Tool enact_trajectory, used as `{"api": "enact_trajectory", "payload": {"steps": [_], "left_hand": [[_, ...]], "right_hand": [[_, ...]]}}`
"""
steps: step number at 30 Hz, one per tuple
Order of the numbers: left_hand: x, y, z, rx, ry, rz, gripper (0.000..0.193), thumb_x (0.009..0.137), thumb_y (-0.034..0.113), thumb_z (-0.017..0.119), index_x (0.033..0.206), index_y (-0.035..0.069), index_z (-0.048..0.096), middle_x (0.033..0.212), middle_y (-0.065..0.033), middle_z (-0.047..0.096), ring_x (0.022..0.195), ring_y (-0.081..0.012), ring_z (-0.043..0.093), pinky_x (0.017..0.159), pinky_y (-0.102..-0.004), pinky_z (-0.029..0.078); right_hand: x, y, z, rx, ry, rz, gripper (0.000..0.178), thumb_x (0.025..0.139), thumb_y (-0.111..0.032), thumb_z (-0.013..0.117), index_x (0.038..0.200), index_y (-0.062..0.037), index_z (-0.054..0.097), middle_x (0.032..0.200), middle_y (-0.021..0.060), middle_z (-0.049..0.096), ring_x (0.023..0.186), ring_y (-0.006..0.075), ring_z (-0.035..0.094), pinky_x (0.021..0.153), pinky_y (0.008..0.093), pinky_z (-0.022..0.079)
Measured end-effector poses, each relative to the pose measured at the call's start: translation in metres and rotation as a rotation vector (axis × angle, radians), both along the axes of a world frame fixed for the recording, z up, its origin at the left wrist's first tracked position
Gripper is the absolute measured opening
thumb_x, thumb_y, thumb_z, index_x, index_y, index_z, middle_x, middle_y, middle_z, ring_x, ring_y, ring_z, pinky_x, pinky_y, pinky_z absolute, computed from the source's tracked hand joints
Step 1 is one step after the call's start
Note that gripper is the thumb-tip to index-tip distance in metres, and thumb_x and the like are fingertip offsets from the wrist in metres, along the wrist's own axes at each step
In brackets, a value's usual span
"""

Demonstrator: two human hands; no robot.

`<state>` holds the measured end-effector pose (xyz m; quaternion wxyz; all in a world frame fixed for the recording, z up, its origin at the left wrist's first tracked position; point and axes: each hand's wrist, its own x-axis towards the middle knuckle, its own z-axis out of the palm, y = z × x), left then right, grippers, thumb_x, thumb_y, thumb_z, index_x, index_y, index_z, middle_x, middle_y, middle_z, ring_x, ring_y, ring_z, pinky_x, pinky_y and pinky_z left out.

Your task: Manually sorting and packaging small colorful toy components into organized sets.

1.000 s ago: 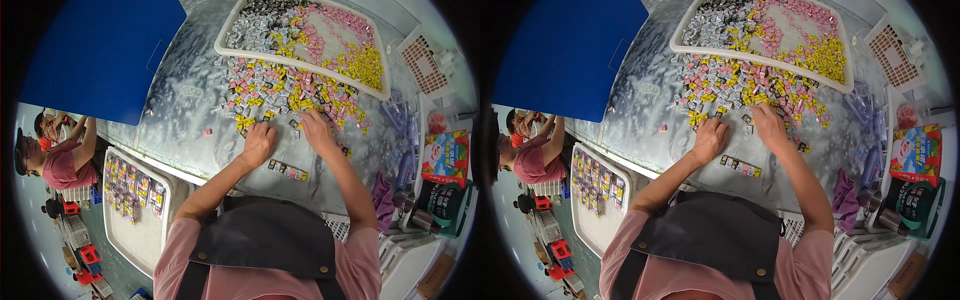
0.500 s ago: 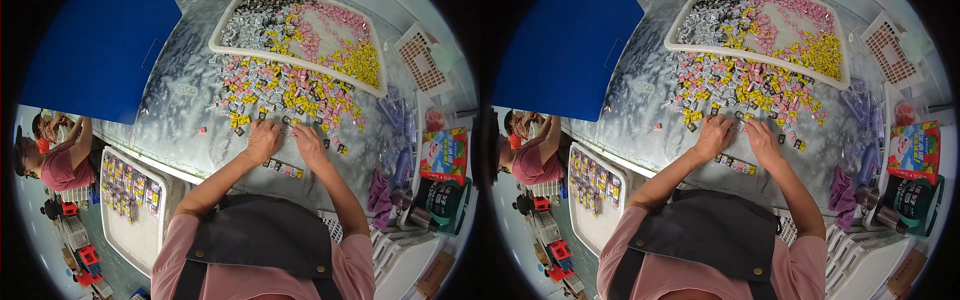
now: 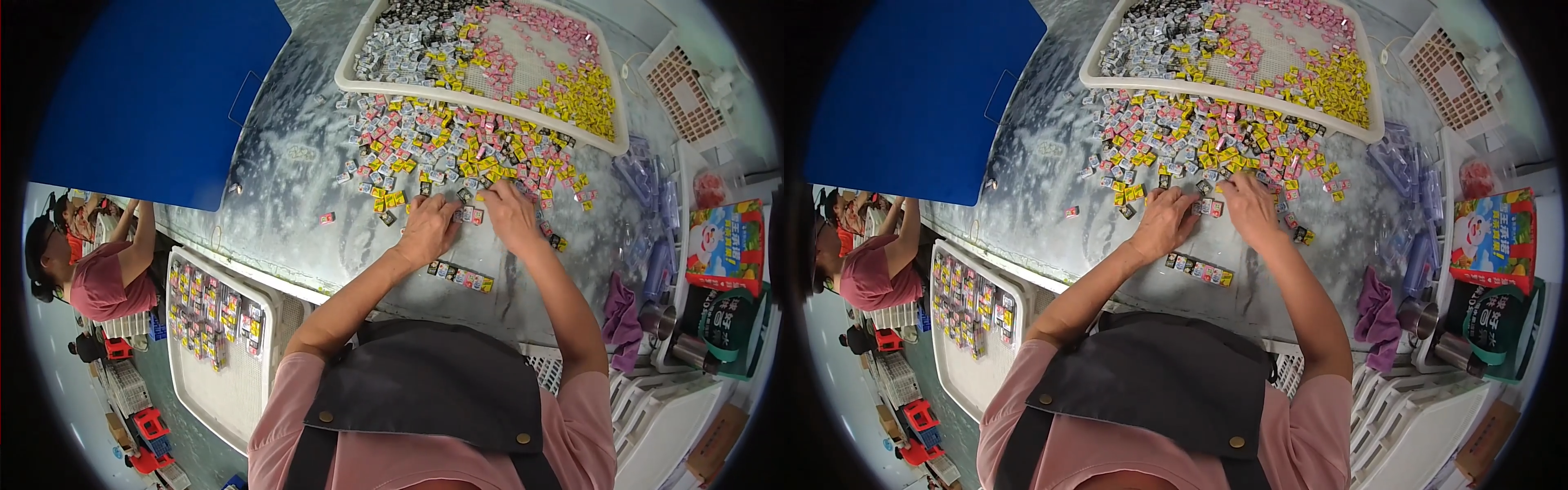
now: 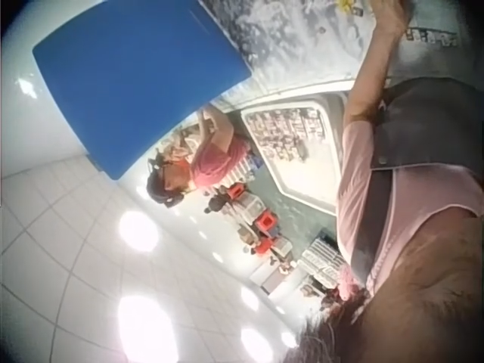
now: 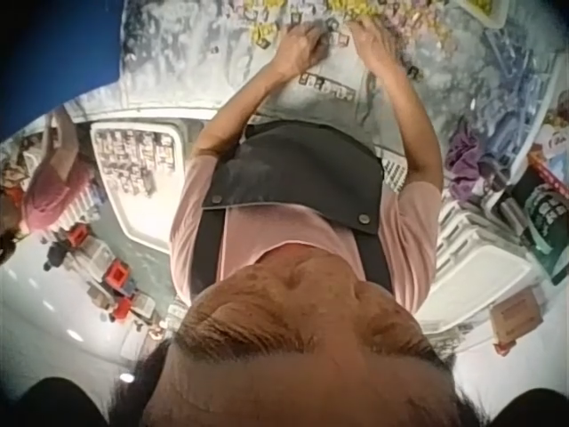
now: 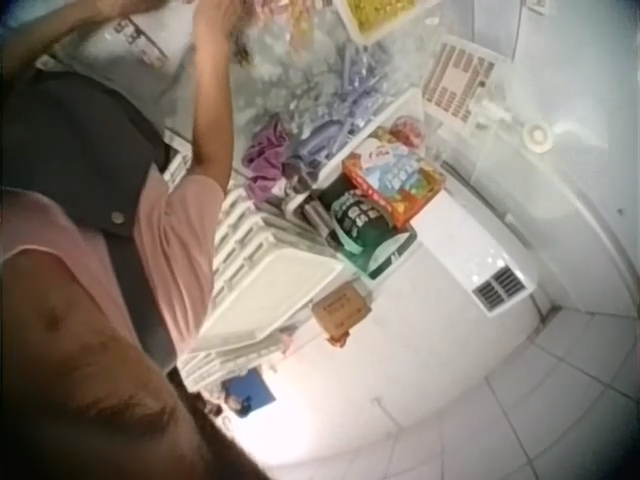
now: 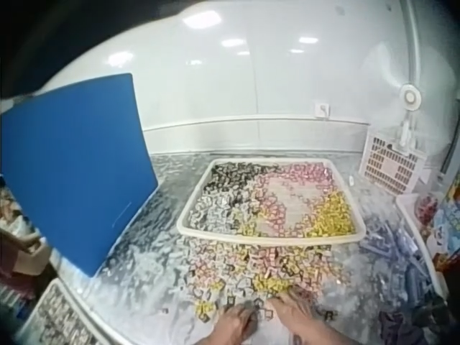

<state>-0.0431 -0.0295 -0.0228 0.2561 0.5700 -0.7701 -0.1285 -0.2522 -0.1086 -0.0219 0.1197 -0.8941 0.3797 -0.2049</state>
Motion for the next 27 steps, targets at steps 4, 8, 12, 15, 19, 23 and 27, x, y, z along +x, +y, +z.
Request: {"api": "enact_trajectory", "payload": {"steps": [4, 8, 12, 15, 19, 23, 27], "left_hand": [[0.001, 0.001, -0.003, -0.032, 0.029, 0.001, 0.034, 0.084, 0.014, 0.073, 0.117, 0.007, 0.065, 0.096, -0.0117, 0.057, 0.096, -0.0312, 0.057, 0.093, -0.0433, 0.040], [0.001, 0.002, -0.003, -0.045, 0.008, 0.010, 0.033, 0.084, 0.014, 0.073, 0.115, 0.008, 0.065, 0.095, -0.0110, 0.057, 0.095, -0.0307, 0.057, 0.092, -0.0432, 0.040], [0.006, 0.001, -0.003, -0.019, 0.011, -0.009, 0.033, 0.084, 0.014, 0.073, 0.115, 0.007, 0.065, 0.094, -0.0110, 0.057, 0.096, -0.0307, 0.057, 0.094, -0.0438, 0.040], [0.015, -0.001, -0.005, -0.030, -0.009, -0.002, 0.034, 0.084, 0.013, 0.073, 0.116, 0.007, 0.064, 0.096, -0.0124, 0.058, 0.098, -0.0316, 0.057, 0.096, -0.0444, 0.040], [0.015, 0.003, -0.002, -0.041, -0.016, 0.040, 0.032, 0.083, 0.011, 0.069, 0.114, 0.003, 0.065, 0.103, -0.0142, 0.058, 0.102, -0.0340, 0.057, 0.100, -0.0506, 0.038], [-0.002, 0.002, 0.001, -0.185, -0.171, 0.065, 0.037, 0.081, 0.013, 0.073, 0.116, 0.004, 0.064, 0.107, -0.0124, 0.058, 0.105, -0.0330, 0.056, 0.102, -0.0525, 0.038], [-0.016, -0.004, 0.002, -0.191, -0.133, -0.059, 0.030, 0.084, 0.012, 0.066, 0.112, 0.001, 0.065, 0.104, -0.0145, 0.057, 0.102, -0.0331, 0.055, 0.103, -0.0553, 0.036]], "right_hand": [[-0.007, 0.003, 0.005, -0.001, 0.222, -0.222, 0.019, 0.088, -0.004, 0.063, 0.107, -0.0023, 0.066, 0.109, 0.0131, 0.058, 0.104, 0.0329, 0.062, 0.086, 0.0436, 0.052], [-0.002, 0.024, 0.013, 0.004, -0.004, -0.148, 0.032, 0.084, 0.001, 0.059, 0.116, -0.0005, 0.065, 0.107, 0.0145, 0.059, 0.100, 0.0338, 0.062, 0.085, 0.0438, 0.052], [-0.003, 0.022, 0.009, 0.025, 0.057, -0.073, 0.034, 0.089, -0.006, 0.064, 0.124, -0.0035, 0.062, 0.113, 0.0146, 0.057, 0.106, 0.0353, 0.061, 0.089, 0.0446, 0.051], [-0.003, 0.012, 0.012, 0.163, 0.092, -0.133, 0.035, 0.090, -0.006, 0.065, 0.125, -0.0031, 0.062, 0.115, 0.0148, 0.056, 0.104, 0.0363, 0.061, 0.087, 0.0448, 0.052], [-0.001, 0.011, 0.025, 0.297, 0.078, -0.194, 0.032, 0.088, -0.005, 0.067, 0.120, -0.0016, 0.062, 0.115, 0.0147, 0.055, 0.102, 0.0371, 0.062, 0.084, 0.0458, 0.052], [-0.006, 0.017, 0.016, 0.168, 0.038, -0.082, 0.032, 0.087, -0.004, 0.069, 0.117, -0.0013, 0.062, 0.114, 0.0148, 0.055, 0.103, 0.0370, 0.061, 0.085, 0.0457, 0.052], [-0.003, 0.035, 0.019, 0.247, -0.022, -0.048, 0.034, 0.086, -0.004, 0.070, 0.118, -0.0006, 0.061, 0.114, 0.0152, 0.054, 0.106, 0.0373, 0.059, 0.088, 0.0446, 0.050]]}}
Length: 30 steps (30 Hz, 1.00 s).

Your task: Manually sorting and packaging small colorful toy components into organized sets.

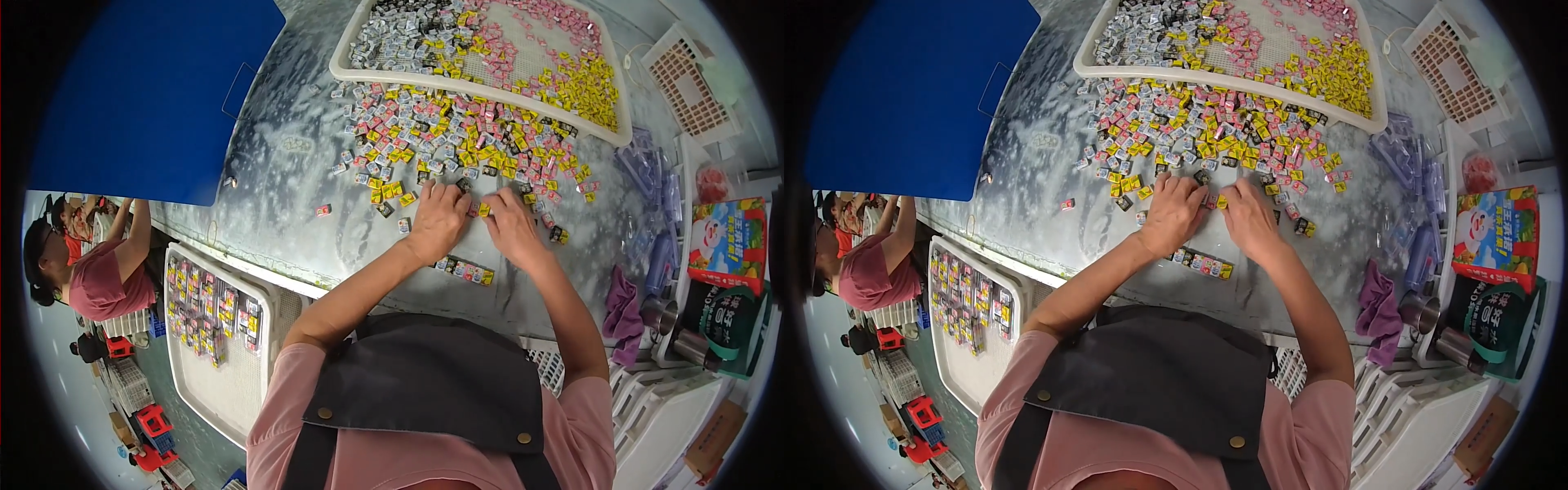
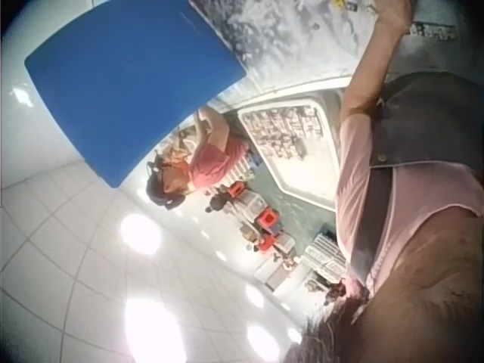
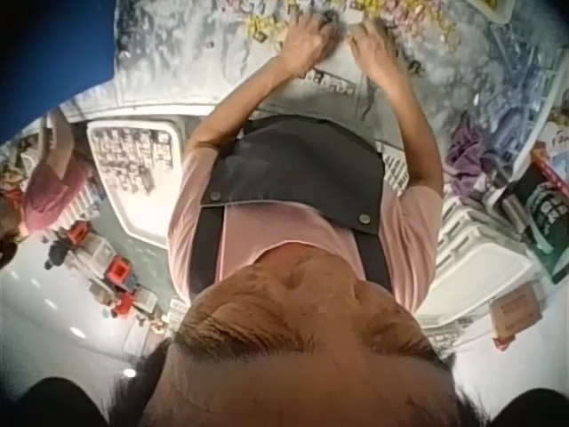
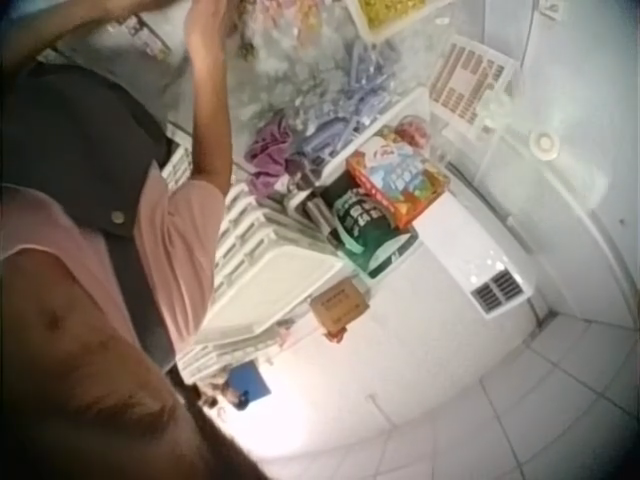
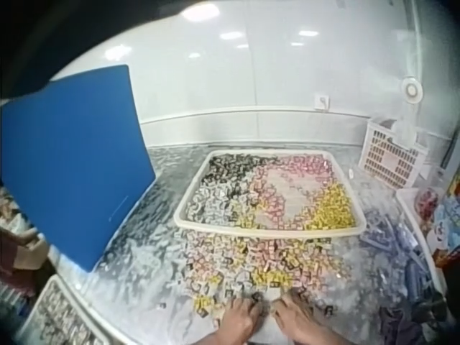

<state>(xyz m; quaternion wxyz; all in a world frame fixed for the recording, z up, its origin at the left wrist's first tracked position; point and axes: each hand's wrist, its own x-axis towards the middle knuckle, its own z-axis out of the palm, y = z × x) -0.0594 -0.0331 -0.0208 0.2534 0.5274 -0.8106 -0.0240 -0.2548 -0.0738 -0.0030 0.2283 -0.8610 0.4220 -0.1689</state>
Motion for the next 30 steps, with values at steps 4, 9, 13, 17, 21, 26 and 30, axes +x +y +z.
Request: {"api": "enact_trajectory", "payload": {"steps": [4, 9, 13, 17, 21, 26, 30], "left_hand": [[0.002, -0.006, -0.002, 0.110, -0.025, 0.025, 0.033, 0.081, 0.012, 0.072, 0.114, 0.005, 0.067, 0.105, -0.0105, 0.059, 0.105, -0.0305, 0.056, 0.106, -0.0530, 0.035], [0.004, -0.010, 0.002, 0.126, -0.023, -0.031, 0.033, 0.082, 0.009, 0.071, 0.114, 0.005, 0.067, 0.103, -0.0106, 0.059, 0.103, -0.0301, 0.056, 0.106, -0.0527, 0.034], [0.009, -0.014, 0.003, 0.170, -0.077, -0.104, 0.026, 0.083, 0.008, 0.067, 0.108, 0.005, 0.068, 0.101, -0.0121, 0.058, 0.104, -0.0309, 0.056, 0.107, -0.0544, 0.033], [0.008, -0.014, 0.003, 0.154, -0.104, -0.109, 0.026, 0.084, 0.008, 0.069, 0.110, 0.005, 0.069, 0.100, -0.0109, 0.058, 0.102, -0.0302, 0.057, 0.104, -0.0531, 0.034], [0.008, -0.006, 0.009, 0.131, -0.045, -0.113, 0.023, 0.085, 0.011, 0.070, 0.107, 0.005, 0.068, 0.100, -0.0109, 0.058, 0.101, -0.0302, 0.056, 0.103, -0.0528, 0.034], [0.007, 0.029, 0.026, 0.183, 0.015, -0.174, 0.023, 0.084, 0.013, 0.073, 0.105, 0.004, 0.067, 0.098, -0.0100, 0.058, 0.100, -0.0282, 0.056, 0.104, -0.0537, 0.035], [0.007, 0.049, 0.015, 0.285, 0.085, -0.215, 0.016, 0.086, 0.012, 0.069, 0.100, 0.005, 0.067, 0.097, -0.0126, 0.055, 0.103, -0.0314, 0.055, 0.109, -0.0575, 0.032]], "right_hand": [[0.006, 0.003, 0.005, 0.057, -0.005, -0.007, 0.032, 0.088, -0.008, 0.069, 0.118, -0.0010, 0.059, 0.114, 0.0163, 0.053, 0.109, 0.0388, 0.058, 0.089, 0.0465, 0.051], [0.013, -0.001, -0.003, 0.145, 0.063, -0.033, 0.029, 0.089, -0.009, 0.069, 0.115, 0.0017, 0.059, 0.113, 0.0183, 0.052, 0.100, 0.0404, 0.062, 0.083, 0.0480, 0.053], [0.017, -0.005, 0.002, 0.108, 0.093, 0.004, 0.022, 0.089, -0.009, 0.067, 0.106, 0.0030, 0.060, 0.111, 0.0198, 0.052, 0.097, 0.0411, 0.063, 0.079, 0.0499, 0.053], [0.016, -0.005, -0.005, 0.070, 0.094, 0.029, 0.020, 0.089, -0.010, 0.066, 0.103, 0.0025, 0.059, 0.109, 0.0203, 0.053, 0.093, 0.0418, 0.064, 0.078, 0.0505, 0.053], [0.010, -0.003, 0.003, 0.127, 0.005, 0.068, 0.021, 0.088, -0.009, 0.068, 0.104, 0.0022, 0.060, 0.105, 0.0192, 0.054, 0.089, 0.0413, 0.064, 0.077, 0.0485, 0.053], [0.003, 0.034, 0.013, 0.149, -0.072, 0.063, 0.021, 0.087, -0.006, 0.070, 0.104, 0.0019, 0.061, 0.102, 0.0182, 0.054, 0.084, 0.0402, 0.064, 0.072, 0.0470, 0.053], [0.004, 0.065, 0.007, 0.154, -0.072, 0.047, 0.021, 0.089, -0.008, 0.069, 0.104, 0.0031, 0.060, 0.102, 0.0184, 0.054, 0.085, 0.0402, 0.064, 0.072, 0.0476, 0.053]]}}
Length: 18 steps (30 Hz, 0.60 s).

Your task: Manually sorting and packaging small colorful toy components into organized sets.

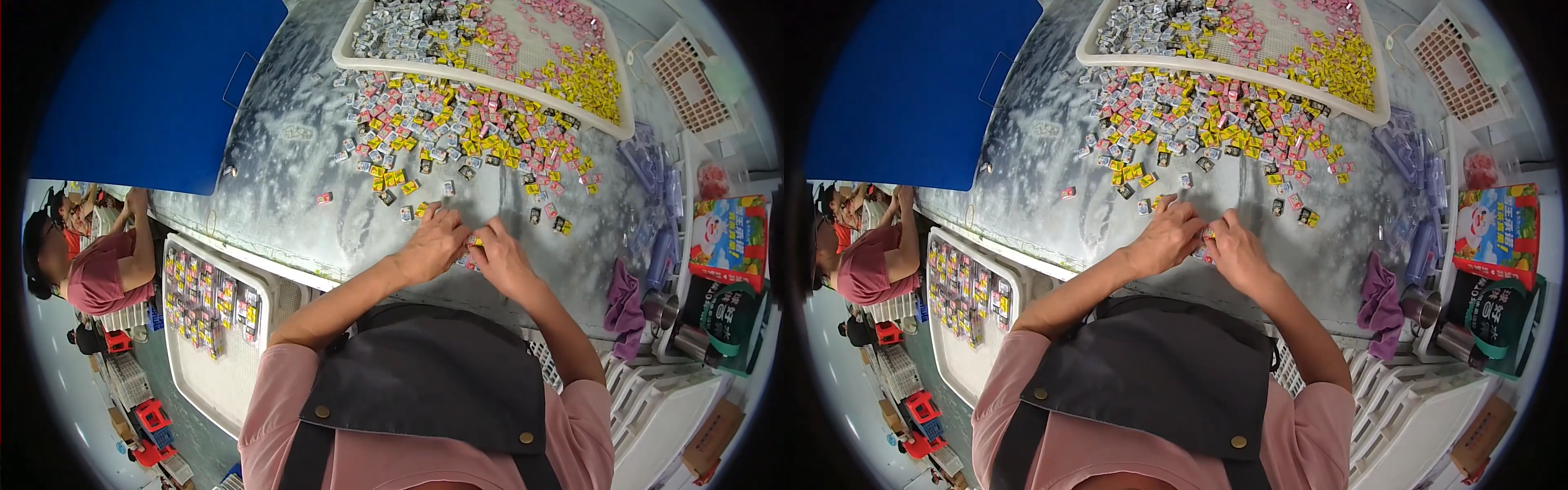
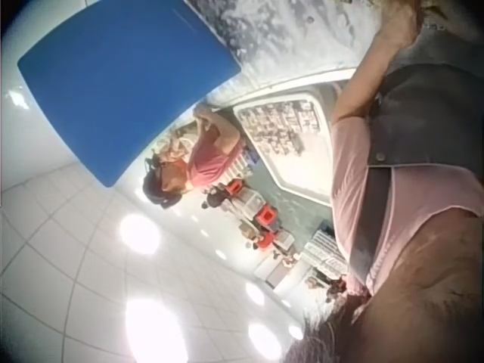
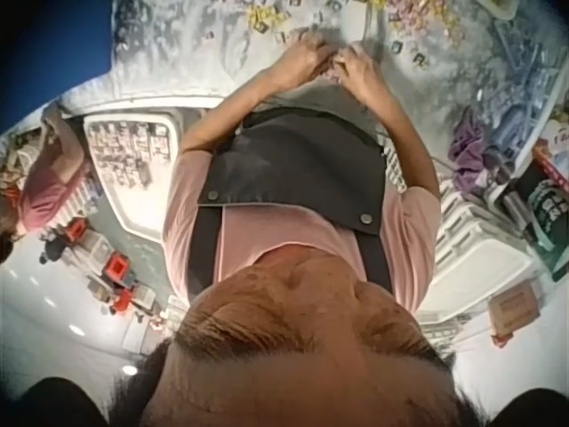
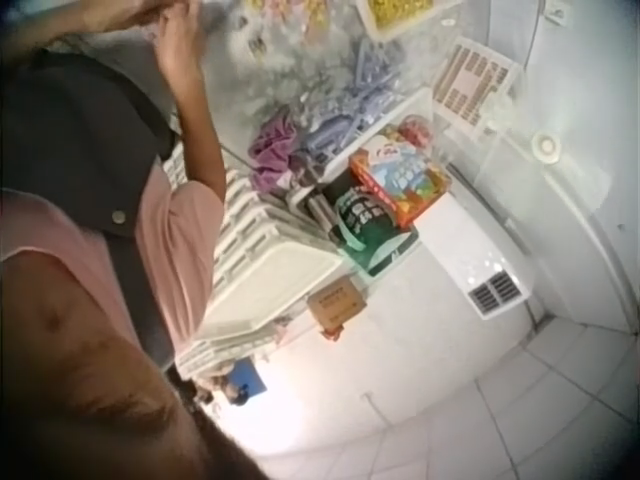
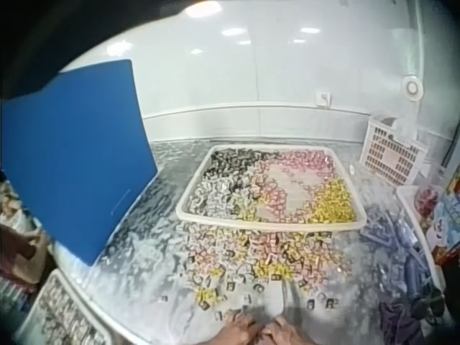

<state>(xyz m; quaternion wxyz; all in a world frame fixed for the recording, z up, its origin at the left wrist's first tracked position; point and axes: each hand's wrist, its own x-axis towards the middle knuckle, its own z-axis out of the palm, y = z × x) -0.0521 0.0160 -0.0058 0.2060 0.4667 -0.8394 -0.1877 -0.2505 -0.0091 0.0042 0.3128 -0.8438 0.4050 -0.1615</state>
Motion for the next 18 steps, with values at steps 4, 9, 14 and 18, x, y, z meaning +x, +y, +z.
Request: {"api": "enact_trajectory", "payload": {"steps": [4, 9, 14, 18], "left_hand": [[0.002, 0.007, 0.002, 0.052, 0.046, 0.008, 0.023, 0.085, 0.010, 0.072, 0.106, 0.003, 0.067, 0.099, -0.0120, 0.056, 0.102, -0.0306, 0.056, 0.110, -0.0592, 0.033], [0.005, 0.012, 0.002, 0.072, 0.109, 0.019, 0.024, 0.086, 0.007, 0.067, 0.110, 0.001, 0.067, 0.100, -0.0132, 0.053, 0.105, -0.0315, 0.055, 0.115, -0.0617, 0.029], [0.009, 0.013, -0.001, 0.067, 0.001, -0.007, 0.037, 0.084, 0.006, 0.062, 0.121, 0.001, 0.066, 0.103, -0.0147, 0.053, 0.107, -0.0318, 0.054, 0.118, -0.0616, 0.025], [0.008, 0.019, -0.004, -0.073, -0.060, 0.014, 0.046, 0.082, 0.010, 0.070, 0.127, 0.005, 0.065, 0.107, -0.0151, 0.055, 0.107, -0.0309, 0.057, 0.116, -0.0623, 0.029]], "right_hand": [[0.002, 0.015, 0.002, 0.011, 0.009, -0.062, 0.024, 0.089, -0.005, 0.067, 0.111, 0.0025, 0.061, 0.106, 0.0184, 0.055, 0.089, 0.0403, 0.064, 0.075, 0.0476, 0.053], [-0.002, 0.021, 0.003, 0.034, -0.082, -0.067, 0.027, 0.089, -0.002, 0.065, 0.116, 0.0021, 0.062, 0.107, 0.0182, 0.058, 0.090, 0.0404, 0.064, 0.078, 0.0471, 0.052], [-0.011, 0.021, -0.009, -0.260, 0.001, 0.105, 0.030, 0.084, -0.004, 0.065, 0.113, 0.0045, 0.064, 0.110, 0.0160, 0.063, 0.103, 0.0338, 0.062, 0.085, 0.0419, 0.053], [-0.016, 0.035, -0.016, -0.440, -0.001, 0.093, 0.038, 0.080, -0.008, 0.073, 0.116, 0.0024, 0.064, 0.124, 0.0137, 0.063, 0.107, 0.0325, 0.061, 0.089, 0.0455, 0.051]]}}
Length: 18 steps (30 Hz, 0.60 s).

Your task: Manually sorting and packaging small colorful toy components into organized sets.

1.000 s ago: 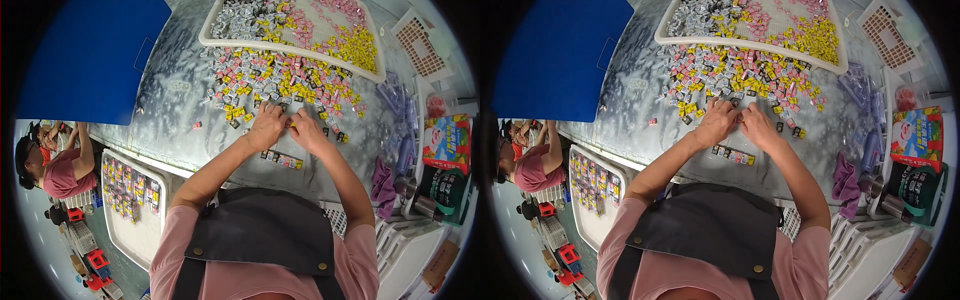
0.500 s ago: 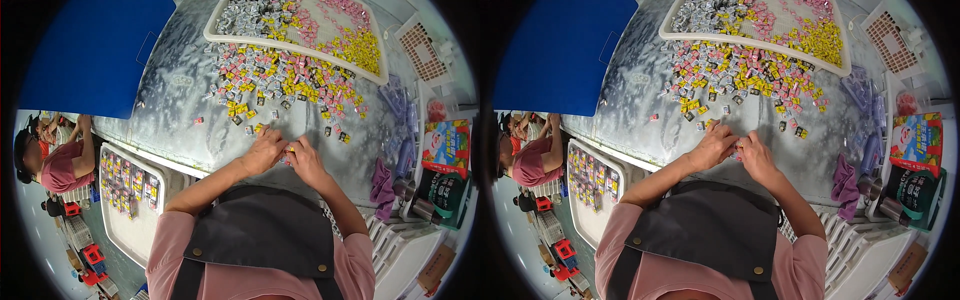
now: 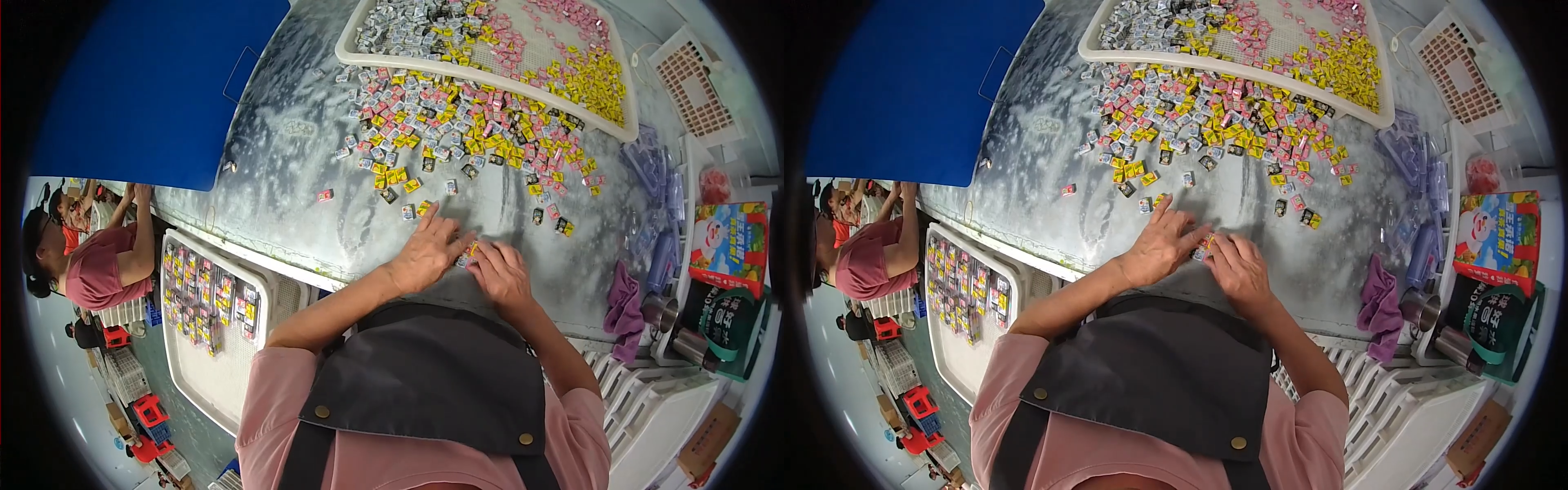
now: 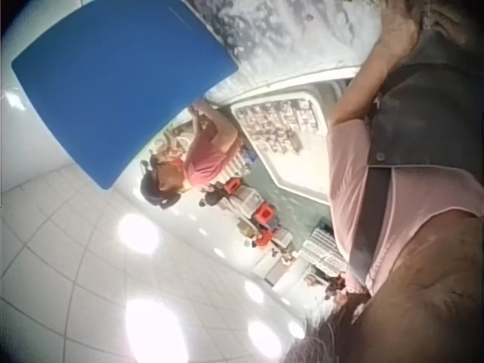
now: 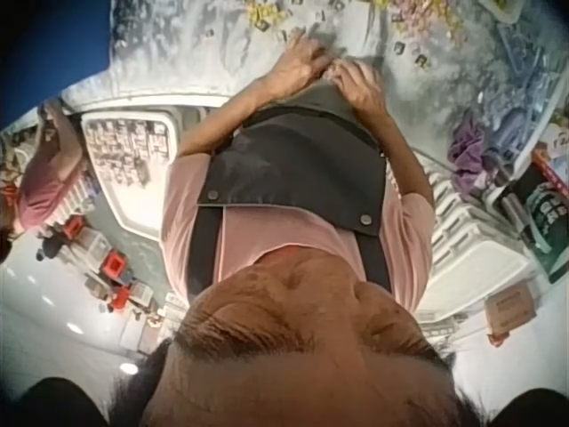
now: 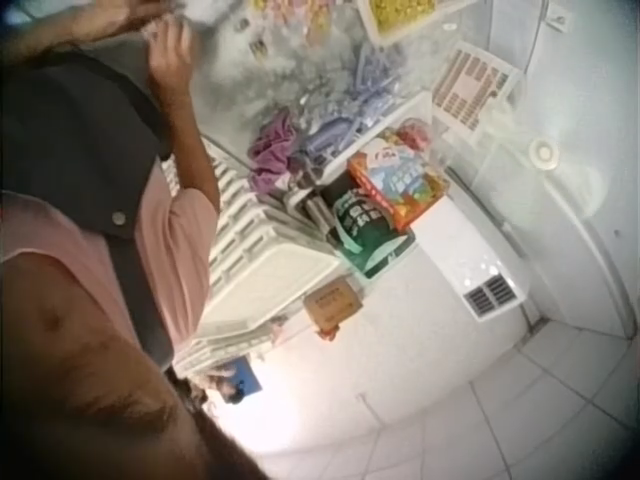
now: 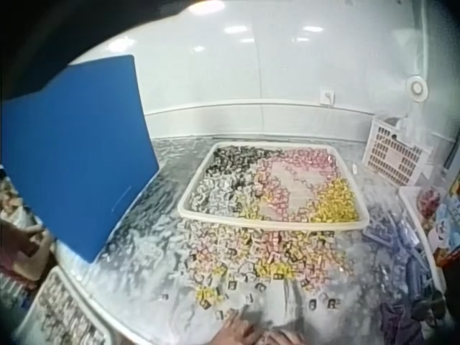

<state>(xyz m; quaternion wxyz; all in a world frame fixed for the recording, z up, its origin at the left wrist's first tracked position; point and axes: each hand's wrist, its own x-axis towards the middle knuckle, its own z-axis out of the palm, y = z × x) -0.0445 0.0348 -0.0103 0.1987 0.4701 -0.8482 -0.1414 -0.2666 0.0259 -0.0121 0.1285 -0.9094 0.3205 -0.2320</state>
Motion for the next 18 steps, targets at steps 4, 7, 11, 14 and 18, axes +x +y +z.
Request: {"api": "enact_trajectory", "payload": {"steps": [4, 7, 11, 14, 18], "left_hand": [[0.002, 0.007, -0.006, -0.080, -0.096, -0.058, 0.047, 0.085, 0.015, 0.066, 0.131, 0.004, 0.063, 0.116, -0.0169, 0.055, 0.112, -0.0326, 0.055, 0.117, -0.0616, 0.026], [0.001, 0.010, -0.008, -0.070, -0.081, -0.037, 0.049, 0.089, 0.021, 0.063, 0.133, 0.002, 0.060, 0.125, -0.0187, 0.054, 0.118, -0.0345, 0.052, 0.118, -0.0605, 0.025], [-0.002, 0.022, -0.010, -0.068, -0.005, 0.005, 0.056, 0.089, 0.028, 0.070, 0.137, 0.003, 0.055, 0.142, -0.0211, 0.047, 0.130, -0.0387, 0.047, 0.116, -0.0603, 0.027], [-0.002, 0.026, -0.010, -0.048, -0.030, 0.002, 0.062, 0.088, 0.027, 0.071, 0.140, 0.001, 0.051, 0.150, -0.0231, 0.040, 0.134, -0.0406, 0.043, 0.116, -0.0579, 0.029], [0.011, 0.031, 0.006, -0.035, 0.117, 0.112, 0.054, 0.088, 0.018, 0.071, 0.136, 0.000, 0.054, 0.142, -0.0234, 0.047, 0.128, -0.0408, 0.048, 0.110, -0.0518, 0.039]], "right_hand": [[-0.011, 0.008, -0.007, -0.029, 0.089, 0.008, 0.053, 0.080, -0.023, 0.076, 0.123, 0.0039, 0.062, 0.139, 0.0180, 0.056, 0.125, 0.0344, 0.054, 0.105, 0.0506, 0.042], [-0.012, 0.011, -0.004, -0.018, 0.143, 0.020, 0.063, 0.082, -0.034, 0.075, 0.129, 0.0044, 0.058, 0.147, 0.0197, 0.049, 0.135, 0.0358, 0.046, 0.114, 0.0523, 0.033], [-0.006, 0.018, 0.003, 0.112, 0.228, 0.046, 0.072, 0.082, -0.038, 0.075, 0.135, 0.0044, 0.052, 0.152, 0.0202, 0.044, 0.142, 0.0373, 0.039, 0.119, 0.0543, 0.025], [-0.007, 0.015, 0.006, 0.078, 0.225, 0.061, 0.066, 0.083, -0.031, 0.075, 0.134, 0.0047, 0.053, 0.149, 0.0210, 0.046, 0.139, 0.0377, 0.043, 0.116, 0.0538, 0.030], [-0.024, 0.010, 0.003, 0.123, -0.059, -0.247, 0.044, 0.089, -0.010, 0.067, 0.128, 0.0052, 0.056, 0.139, 0.0223, 0.053, 0.126, 0.0343, 0.055, 0.103, 0.0455, 0.045]]}}
